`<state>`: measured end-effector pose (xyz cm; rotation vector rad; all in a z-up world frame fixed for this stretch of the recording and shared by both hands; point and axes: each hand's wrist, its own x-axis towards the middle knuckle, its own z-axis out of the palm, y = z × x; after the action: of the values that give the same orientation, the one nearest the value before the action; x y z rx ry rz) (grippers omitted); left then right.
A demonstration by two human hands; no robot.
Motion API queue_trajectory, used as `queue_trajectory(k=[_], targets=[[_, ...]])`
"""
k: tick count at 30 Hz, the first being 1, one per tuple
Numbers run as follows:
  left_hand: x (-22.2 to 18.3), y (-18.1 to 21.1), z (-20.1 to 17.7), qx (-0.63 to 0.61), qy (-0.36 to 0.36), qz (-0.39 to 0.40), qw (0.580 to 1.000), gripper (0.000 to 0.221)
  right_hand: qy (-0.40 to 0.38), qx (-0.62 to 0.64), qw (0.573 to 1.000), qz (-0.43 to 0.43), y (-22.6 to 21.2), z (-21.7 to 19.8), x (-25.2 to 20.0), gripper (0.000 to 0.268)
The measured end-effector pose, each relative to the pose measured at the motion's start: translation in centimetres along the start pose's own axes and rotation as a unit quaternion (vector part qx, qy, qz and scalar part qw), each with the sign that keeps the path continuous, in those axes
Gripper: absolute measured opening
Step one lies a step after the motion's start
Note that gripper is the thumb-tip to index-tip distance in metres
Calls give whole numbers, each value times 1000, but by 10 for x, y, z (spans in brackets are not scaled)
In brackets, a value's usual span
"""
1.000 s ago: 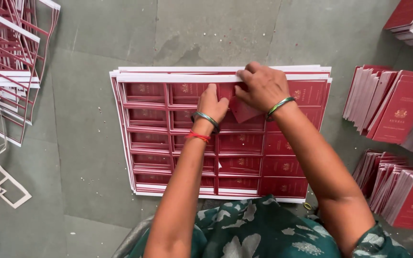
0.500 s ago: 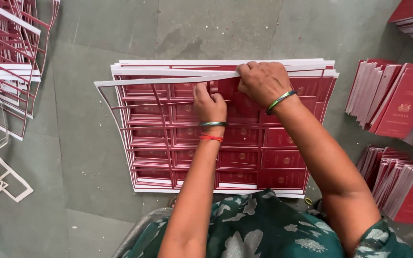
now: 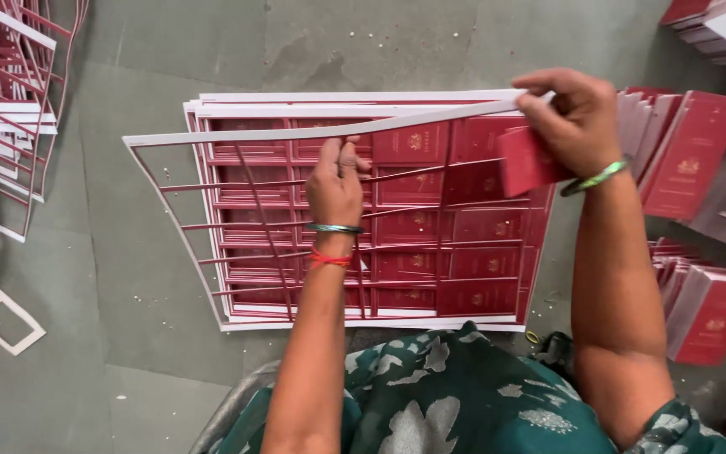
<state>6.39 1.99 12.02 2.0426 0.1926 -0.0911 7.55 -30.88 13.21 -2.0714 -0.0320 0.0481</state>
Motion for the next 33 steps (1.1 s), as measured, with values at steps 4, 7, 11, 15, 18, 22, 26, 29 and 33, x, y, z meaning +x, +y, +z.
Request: queue_trajectory(k=[4,7,11,15,18,22,26,29,33], targets=[[-7,17,-13,-2,5,14,1000,27,53,12,997,62,36,-15,-50,19],[-13,31,-15,-21,3,12,1000,27,66,-222,961,-150,-35,22,-63,24],[-29,44,-19,-25,5,27,999,26,35,-318,937,-143,-49,36,-77,40],[-41,43,-26,84,31,72,993,25,-98,-349,931,-42,-58,28,-88,42],[-54,52,-29,191,52,100,975,26,-163,-405,900,12,-47,29,-90,37],[-72,72,-30,225,47,126,965,25,-223,-447,862,90,-47,29,-86,30],[-70,84,-34,223,30,123,967,25,-231,-420,873,84,-43,14,-84,25],[-75,82,-37,216,22,119,969,27,-178,-421,889,2,-47,0,-98,37],[-70,78,-43,197,48,138,969,26,-44,-305,947,-87,-76,-24,-125,49]])
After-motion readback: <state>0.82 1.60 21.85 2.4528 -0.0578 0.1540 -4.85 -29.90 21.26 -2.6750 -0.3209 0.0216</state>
